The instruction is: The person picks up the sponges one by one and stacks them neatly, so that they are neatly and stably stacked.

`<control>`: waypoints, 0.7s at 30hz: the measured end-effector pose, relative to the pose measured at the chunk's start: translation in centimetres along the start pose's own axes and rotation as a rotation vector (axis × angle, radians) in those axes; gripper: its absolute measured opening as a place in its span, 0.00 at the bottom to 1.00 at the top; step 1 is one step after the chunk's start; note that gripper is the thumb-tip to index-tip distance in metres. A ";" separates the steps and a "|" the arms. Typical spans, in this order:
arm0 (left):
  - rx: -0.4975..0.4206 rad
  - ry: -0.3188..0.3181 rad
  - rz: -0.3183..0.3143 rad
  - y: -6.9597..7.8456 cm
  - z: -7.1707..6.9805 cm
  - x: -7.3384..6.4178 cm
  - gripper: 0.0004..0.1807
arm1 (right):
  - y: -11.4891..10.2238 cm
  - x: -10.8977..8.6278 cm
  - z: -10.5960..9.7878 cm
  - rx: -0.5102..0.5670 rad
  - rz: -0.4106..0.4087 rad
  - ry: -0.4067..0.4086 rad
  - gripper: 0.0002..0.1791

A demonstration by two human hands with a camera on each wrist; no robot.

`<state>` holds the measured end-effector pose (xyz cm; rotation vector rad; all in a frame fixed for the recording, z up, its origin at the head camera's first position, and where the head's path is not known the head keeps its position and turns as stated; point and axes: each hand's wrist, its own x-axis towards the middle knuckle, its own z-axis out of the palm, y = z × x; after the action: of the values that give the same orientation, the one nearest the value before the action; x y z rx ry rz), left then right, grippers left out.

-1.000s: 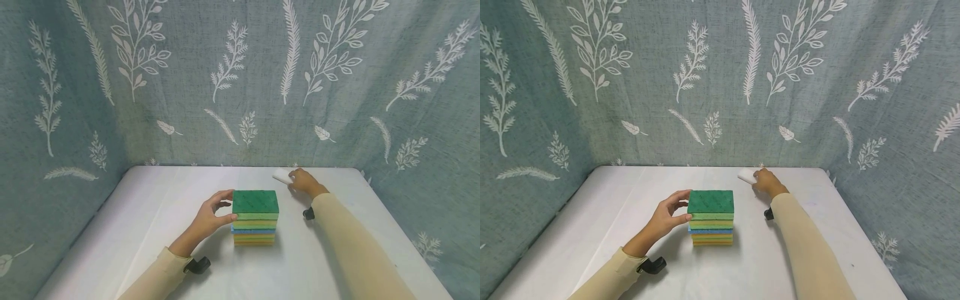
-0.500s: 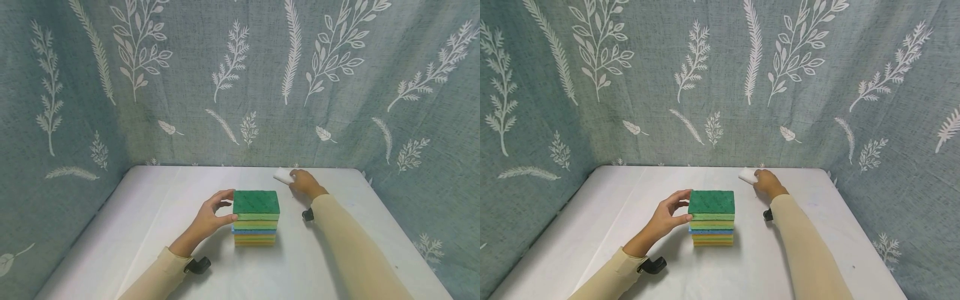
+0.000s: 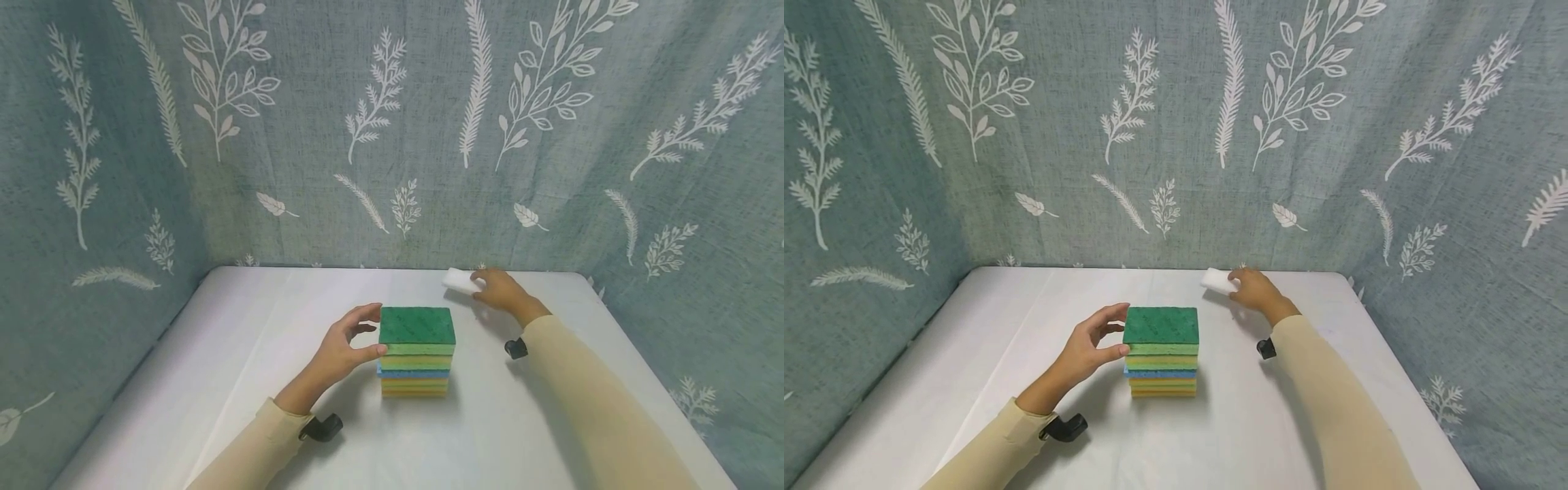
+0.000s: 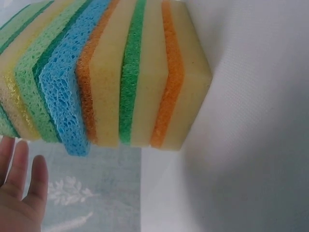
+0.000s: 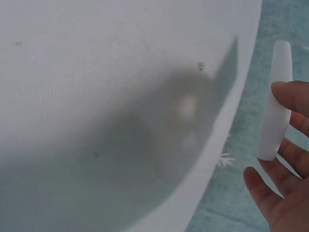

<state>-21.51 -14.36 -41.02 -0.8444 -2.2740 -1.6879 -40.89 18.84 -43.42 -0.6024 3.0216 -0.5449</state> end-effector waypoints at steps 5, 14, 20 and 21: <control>-0.002 0.001 0.004 0.0 0.1 0.0 0.35 | -0.9 -1.0 -1.1 0.020 -0.053 0.001 0.25; 0.000 -0.004 0.023 -0.1 0.0 0.0 0.35 | -2.8 -2.9 -3.2 -0.012 -0.198 0.022 0.23; 0.011 -0.011 -0.015 -0.1 0.0 0.1 0.35 | -4.3 -4.2 -4.6 -0.032 -0.255 0.059 0.23; 0.011 -0.011 -0.022 -0.1 0.1 0.1 0.35 | -4.5 -4.4 -4.7 -0.033 -0.267 0.060 0.24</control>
<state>-21.66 -14.29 -41.11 -0.8318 -2.3055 -1.6824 -35.53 18.17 -37.69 -1.0183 3.0294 -0.5293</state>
